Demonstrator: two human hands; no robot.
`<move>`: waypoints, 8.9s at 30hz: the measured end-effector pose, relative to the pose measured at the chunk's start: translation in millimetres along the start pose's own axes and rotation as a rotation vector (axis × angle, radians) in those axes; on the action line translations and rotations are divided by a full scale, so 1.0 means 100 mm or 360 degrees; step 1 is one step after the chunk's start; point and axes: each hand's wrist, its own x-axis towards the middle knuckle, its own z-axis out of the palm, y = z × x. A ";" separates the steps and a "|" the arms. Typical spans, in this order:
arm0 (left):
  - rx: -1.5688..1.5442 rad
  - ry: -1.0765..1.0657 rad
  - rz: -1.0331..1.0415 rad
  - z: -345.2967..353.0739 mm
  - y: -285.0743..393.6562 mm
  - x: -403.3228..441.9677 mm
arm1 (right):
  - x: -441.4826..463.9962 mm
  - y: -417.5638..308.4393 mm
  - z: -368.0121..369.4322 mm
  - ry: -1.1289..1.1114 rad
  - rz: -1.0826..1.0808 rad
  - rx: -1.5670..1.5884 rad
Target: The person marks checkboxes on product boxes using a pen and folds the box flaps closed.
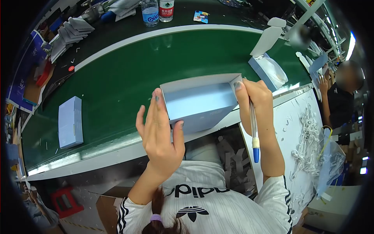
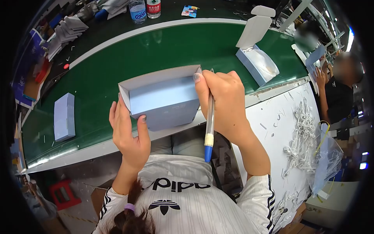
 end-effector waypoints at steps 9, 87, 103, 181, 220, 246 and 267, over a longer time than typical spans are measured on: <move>-0.1170 -0.0155 -0.0266 -0.06 -0.22 0.35 | -0.04 -0.02 -0.12 -0.0107 -0.0105 -0.0652; -0.1351 -0.0448 -0.0379 0.50 -0.56 -0.73 | -0.37 0.09 0.20 -0.0073 0.0215 0.0888; -0.1083 -0.0599 -0.0837 0.46 -0.46 -0.86 | -0.43 0.21 0.04 -0.0049 0.0442 0.1465; -0.2220 -0.0786 -0.0072 1.09 1.39 0.76 | -0.89 0.79 -0.60 -0.0070 0.0753 0.3793; -0.1977 -0.0511 0.0007 1.43 1.52 0.68 | -0.87 1.21 -0.57 -0.0212 0.0336 0.3665; -0.1371 -0.0204 0.0346 1.63 1.67 0.67 | -1.01 1.42 -0.65 -0.0027 0.0441 0.3040; -0.1461 -0.0203 0.0284 1.89 1.69 0.60 | -1.07 1.62 -0.56 -0.0056 0.0460 0.3088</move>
